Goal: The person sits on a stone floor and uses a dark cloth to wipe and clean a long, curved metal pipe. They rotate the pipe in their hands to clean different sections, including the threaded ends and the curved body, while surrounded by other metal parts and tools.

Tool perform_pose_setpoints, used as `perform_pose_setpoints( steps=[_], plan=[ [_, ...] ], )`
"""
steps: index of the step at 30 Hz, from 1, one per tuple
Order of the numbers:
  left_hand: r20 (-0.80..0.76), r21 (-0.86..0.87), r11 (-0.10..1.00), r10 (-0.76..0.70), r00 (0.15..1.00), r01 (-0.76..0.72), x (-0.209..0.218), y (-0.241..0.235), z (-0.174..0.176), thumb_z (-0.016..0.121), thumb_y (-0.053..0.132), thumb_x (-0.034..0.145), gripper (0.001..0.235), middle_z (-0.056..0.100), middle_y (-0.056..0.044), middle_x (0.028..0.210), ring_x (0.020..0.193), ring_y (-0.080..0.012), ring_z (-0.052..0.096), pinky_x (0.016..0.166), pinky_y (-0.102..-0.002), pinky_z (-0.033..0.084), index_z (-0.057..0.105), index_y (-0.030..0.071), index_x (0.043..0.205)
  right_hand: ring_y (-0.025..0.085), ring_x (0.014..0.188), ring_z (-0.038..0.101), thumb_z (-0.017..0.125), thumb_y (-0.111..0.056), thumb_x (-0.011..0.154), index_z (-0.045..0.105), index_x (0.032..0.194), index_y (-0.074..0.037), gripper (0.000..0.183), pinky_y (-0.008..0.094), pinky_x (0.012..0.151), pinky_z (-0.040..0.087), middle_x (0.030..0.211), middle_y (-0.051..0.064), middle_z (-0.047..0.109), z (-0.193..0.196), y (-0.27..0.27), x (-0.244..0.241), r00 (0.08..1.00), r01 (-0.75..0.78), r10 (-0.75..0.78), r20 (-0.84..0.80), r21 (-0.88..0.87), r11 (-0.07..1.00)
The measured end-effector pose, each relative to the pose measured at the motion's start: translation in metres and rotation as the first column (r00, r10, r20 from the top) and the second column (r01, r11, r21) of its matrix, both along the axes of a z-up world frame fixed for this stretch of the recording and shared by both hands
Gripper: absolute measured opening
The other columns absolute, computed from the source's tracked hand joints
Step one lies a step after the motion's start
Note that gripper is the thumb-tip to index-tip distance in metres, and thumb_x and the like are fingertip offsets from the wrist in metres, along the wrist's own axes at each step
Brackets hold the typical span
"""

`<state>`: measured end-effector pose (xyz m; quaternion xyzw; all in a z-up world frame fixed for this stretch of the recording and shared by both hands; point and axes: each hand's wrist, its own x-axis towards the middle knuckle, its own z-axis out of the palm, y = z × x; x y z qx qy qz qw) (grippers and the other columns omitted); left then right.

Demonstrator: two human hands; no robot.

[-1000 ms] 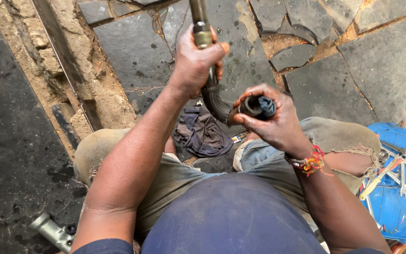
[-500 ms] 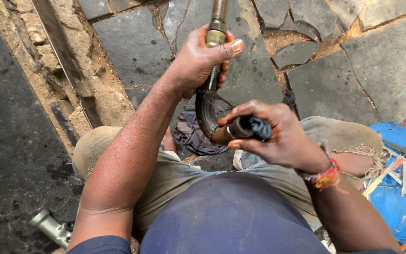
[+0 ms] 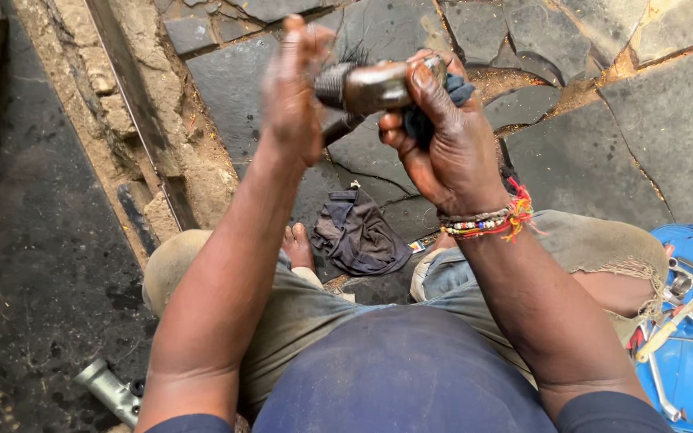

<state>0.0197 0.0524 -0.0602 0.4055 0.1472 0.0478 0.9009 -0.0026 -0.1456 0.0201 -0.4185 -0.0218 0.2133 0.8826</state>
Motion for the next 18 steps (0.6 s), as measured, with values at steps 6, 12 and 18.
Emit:
perform_pose_setpoints(
  steps=[6,12,18],
  plan=[
    [0.479,0.872,0.125,-0.421,0.771,-0.473,-0.042,0.022,0.094,0.075,0.008,0.074,0.062,0.060,-0.015,0.126,0.122,-0.0345,0.058,0.103,-0.048,0.051,0.054,0.001,0.132,0.017,0.084,0.067,0.070,-0.021,0.106,0.059,0.121,-0.008,0.023,0.031,0.072,0.055,0.103,0.008,0.069,0.006,0.017,0.002,0.993,0.073,-0.063,0.098,-0.110,0.991],
    [0.274,0.958,-0.004,-0.282,0.920,-0.286,-0.036,0.028,0.100,0.083,0.005,0.084,0.029,0.059,-0.011,0.110,0.109,-0.0311,0.062,0.093,-0.048,0.052,0.064,0.008,0.105,0.011,0.099,0.067,0.062,-0.006,0.091,0.059,0.128,-0.005,0.036,0.029,0.089,0.056,0.110,0.004,0.068,0.025,0.025,-0.002,0.977,-0.117,0.168,0.131,-0.333,0.936],
    [0.567,0.780,-0.225,-0.138,0.812,-0.584,-0.033,0.034,0.080,0.092,0.023,0.077,0.034,0.056,-0.007,0.097,0.094,-0.0272,0.053,0.085,-0.043,0.045,0.061,0.013,0.086,0.019,0.110,0.074,0.060,0.002,0.093,0.054,0.112,-0.004,0.020,0.036,0.100,0.059,0.108,0.009,0.070,0.013,-0.003,-0.004,0.943,-0.029,0.167,0.289,-0.427,0.904]
  ],
)
